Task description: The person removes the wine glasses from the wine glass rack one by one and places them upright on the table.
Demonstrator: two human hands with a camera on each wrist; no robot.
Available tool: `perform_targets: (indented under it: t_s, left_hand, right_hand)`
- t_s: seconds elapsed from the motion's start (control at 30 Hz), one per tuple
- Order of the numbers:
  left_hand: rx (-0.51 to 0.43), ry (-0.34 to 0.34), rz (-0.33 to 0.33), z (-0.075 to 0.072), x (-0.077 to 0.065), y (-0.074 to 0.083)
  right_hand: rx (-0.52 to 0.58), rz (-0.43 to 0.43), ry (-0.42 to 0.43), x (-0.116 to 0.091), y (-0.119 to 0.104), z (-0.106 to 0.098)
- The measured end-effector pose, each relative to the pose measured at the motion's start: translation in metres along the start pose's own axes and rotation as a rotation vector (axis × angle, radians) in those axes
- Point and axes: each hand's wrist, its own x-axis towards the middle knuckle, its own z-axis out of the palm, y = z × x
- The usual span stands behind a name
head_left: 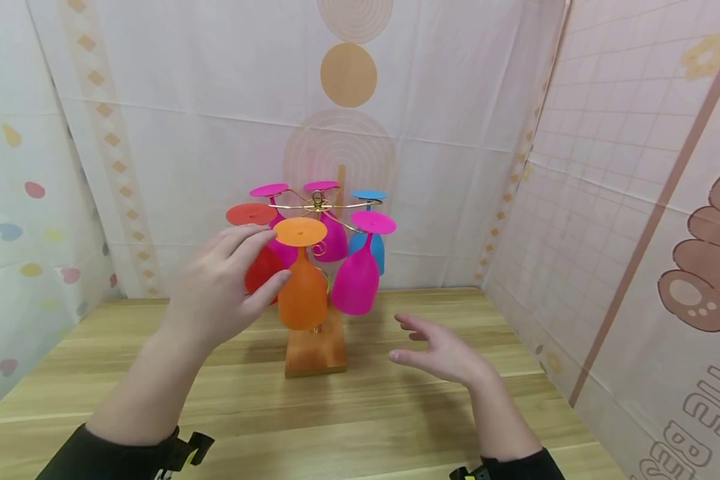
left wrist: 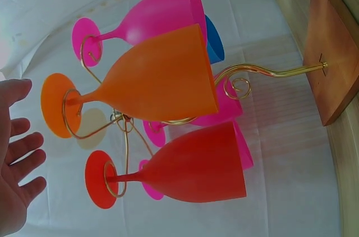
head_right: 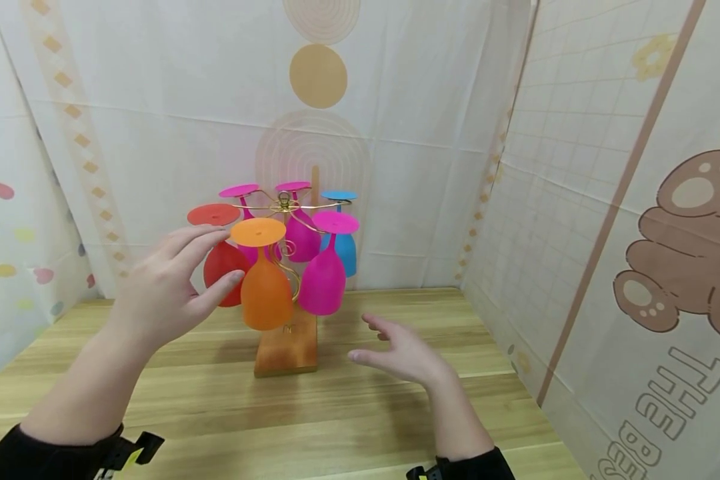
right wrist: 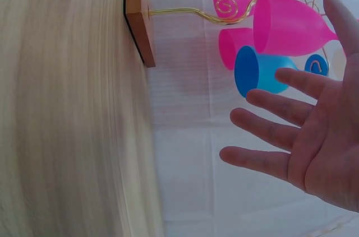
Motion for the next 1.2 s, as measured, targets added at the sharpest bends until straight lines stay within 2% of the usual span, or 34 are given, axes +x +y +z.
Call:
perform_targets:
  t_s: [0.43, 0.67, 0.93, 1.2]
  left_hand:
    - [0.044, -0.180, -0.024, 0.016, 0.013, 0.002]
    - [0.020, -0.145, 0.037, 0.024, 0.019, 0.004]
    - [0.048, -0.110, 0.100, 0.031, 0.026, 0.001]
    - [0.072, -0.168, 0.097, 0.035, 0.033, 0.002]
  right_hand:
    - [0.057, -0.013, -0.038, 0.003, -0.004, 0.008]
    - [0.045, -0.014, -0.041, 0.005, -0.007, 0.011]
    - [0.041, -0.020, -0.064, 0.008, -0.015, 0.015]
    - [0.043, -0.039, -0.066, 0.012, -0.023, 0.021]
